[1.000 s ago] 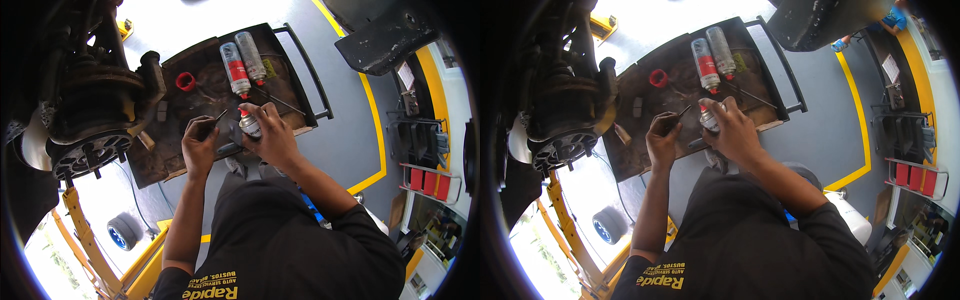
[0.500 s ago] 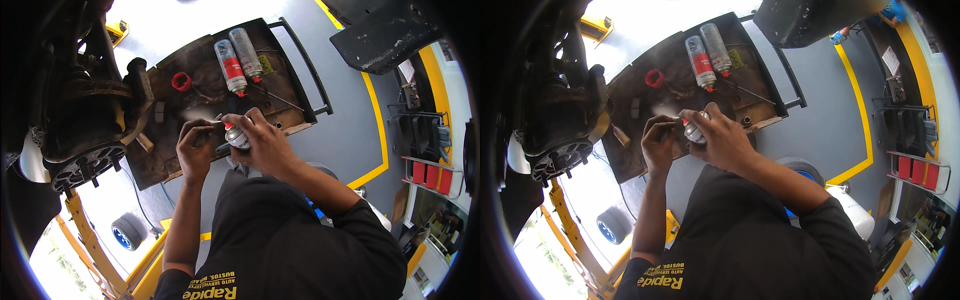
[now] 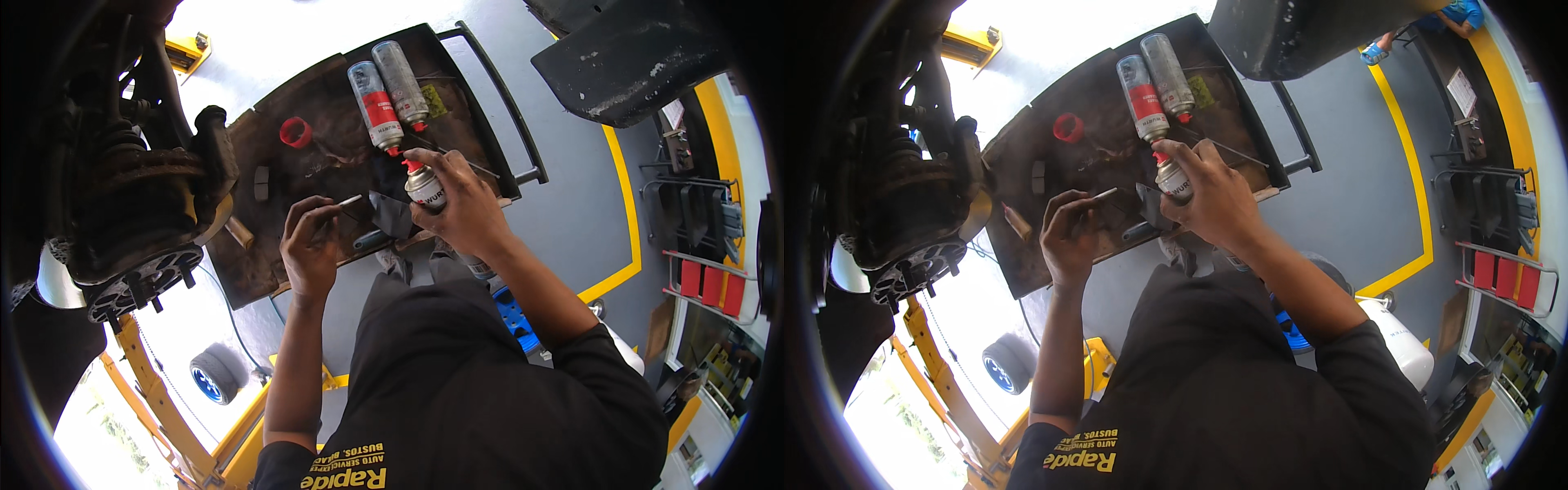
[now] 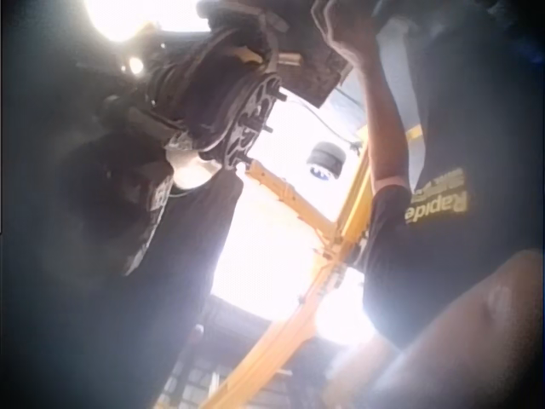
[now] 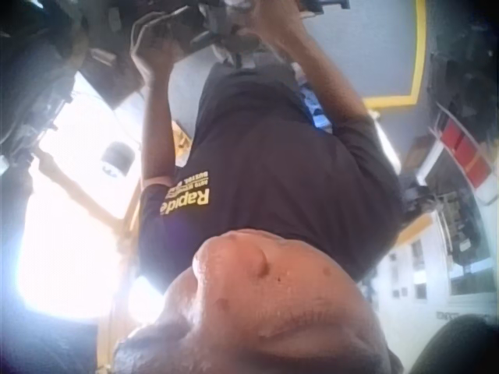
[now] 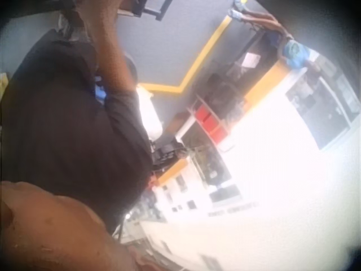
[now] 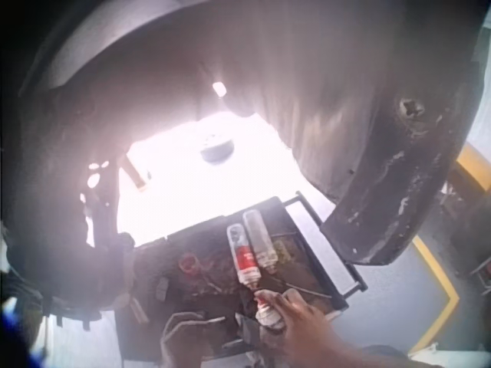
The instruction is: The person cleans a small metal car part using a cloth and spray lubricant, then retrieves a socket wrench from a tool rack and returns to the work area. The person wipes the part repeatedly and sprays it with lubricant before placing it on a tray.
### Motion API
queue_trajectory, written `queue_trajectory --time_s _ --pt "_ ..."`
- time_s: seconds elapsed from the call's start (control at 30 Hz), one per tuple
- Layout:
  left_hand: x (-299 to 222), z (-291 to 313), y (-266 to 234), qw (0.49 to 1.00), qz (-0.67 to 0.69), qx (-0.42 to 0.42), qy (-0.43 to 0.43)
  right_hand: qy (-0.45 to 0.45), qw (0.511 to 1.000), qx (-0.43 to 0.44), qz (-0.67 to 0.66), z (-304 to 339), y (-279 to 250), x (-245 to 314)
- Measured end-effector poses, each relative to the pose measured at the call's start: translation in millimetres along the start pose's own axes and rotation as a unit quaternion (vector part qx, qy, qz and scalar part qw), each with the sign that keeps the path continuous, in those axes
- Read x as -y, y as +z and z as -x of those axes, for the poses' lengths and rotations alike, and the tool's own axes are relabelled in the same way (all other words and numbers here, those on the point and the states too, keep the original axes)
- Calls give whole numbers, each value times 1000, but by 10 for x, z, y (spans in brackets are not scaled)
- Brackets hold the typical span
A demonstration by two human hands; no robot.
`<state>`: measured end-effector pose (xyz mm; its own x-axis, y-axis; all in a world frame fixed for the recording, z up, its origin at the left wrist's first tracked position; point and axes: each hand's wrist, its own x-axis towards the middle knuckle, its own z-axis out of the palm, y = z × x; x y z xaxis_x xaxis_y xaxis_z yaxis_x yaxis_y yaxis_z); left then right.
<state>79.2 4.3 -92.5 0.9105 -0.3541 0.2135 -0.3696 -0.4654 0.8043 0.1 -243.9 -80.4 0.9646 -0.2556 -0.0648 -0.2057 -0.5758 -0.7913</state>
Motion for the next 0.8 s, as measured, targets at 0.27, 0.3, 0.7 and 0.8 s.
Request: queue_trajectory --time_s 0.27,0.3,0.7,0.8 --pt "115 -6 180 898 299 -63 -316 -131 988 59 -49 119 273 129" --pt "110 -7 196 898 299 -58 -319 -99 995 18 -23 127 288 139" --pt "20 -40 266 895 329 -57 -296 -91 996 -4 -2 130 221 138" --pt "25 -35 266 895 323 -34 -307 -128 989 69 -15 135 218 139"
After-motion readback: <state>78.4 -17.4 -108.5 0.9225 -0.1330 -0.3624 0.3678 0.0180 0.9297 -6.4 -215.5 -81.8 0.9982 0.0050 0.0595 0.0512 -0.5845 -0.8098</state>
